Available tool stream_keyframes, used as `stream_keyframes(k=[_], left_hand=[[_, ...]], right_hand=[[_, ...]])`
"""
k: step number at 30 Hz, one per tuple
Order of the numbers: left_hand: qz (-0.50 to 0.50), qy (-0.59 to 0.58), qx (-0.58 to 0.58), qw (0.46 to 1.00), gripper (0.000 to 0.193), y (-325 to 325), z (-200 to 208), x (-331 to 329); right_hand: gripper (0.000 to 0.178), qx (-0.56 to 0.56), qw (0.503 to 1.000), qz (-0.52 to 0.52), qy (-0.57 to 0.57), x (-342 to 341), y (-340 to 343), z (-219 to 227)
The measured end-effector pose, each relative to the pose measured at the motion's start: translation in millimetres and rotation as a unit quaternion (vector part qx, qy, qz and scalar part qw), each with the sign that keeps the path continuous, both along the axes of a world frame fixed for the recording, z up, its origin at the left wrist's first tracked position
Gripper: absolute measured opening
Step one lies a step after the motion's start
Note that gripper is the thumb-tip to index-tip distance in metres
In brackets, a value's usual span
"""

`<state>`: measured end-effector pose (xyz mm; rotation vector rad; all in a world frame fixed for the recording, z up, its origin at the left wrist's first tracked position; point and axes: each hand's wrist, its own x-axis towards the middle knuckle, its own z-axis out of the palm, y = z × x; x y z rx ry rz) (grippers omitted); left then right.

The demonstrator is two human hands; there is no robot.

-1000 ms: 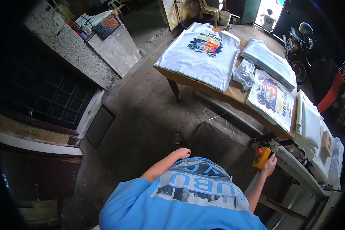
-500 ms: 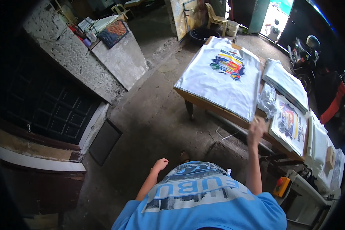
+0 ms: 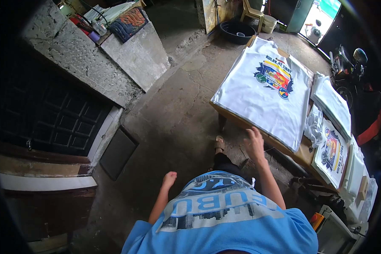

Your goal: Placing transfer paper on t-shirts and operating a heat press machine to apply designs.

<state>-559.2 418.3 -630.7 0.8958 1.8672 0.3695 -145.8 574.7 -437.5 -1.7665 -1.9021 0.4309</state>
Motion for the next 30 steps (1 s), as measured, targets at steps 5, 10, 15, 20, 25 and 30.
stream_keyframes(k=[5, 10, 15, 20, 25, 30], left_hand=[[-0.083, 0.077, 0.283, 0.952, 0.022, 181, 44, 69], [-0.184, 0.108, 0.361, 0.908, 0.038, 337, 88, 175], [-0.307, 0.202, 0.275, 0.889, 0.050, 413, 99, 237], [-0.339, 0.293, 0.204, 0.870, 0.056, 422, 100, 248], [-0.255, 0.164, 0.179, 0.936, 0.051, 424, 99, 247], [-0.347, 0.232, 0.302, 0.857, 0.037, 422, 79, 245]], right_hand=[[0.039, 0.028, 0.989, -0.145, 0.004, 61, 38, -19], [0.041, 0.063, 0.944, -0.322, -0.024, 115, 55, -45], [0.047, 0.000, 0.797, -0.600, -0.067, 183, 29, -68], [0.050, -0.147, 0.759, -0.634, 0.001, 213, 8, -89], [0.038, -0.130, 0.768, -0.627, 0.022, 234, 28, -103], [0.035, -0.160, 0.744, -0.622, 0.186, 250, 32, -98]])
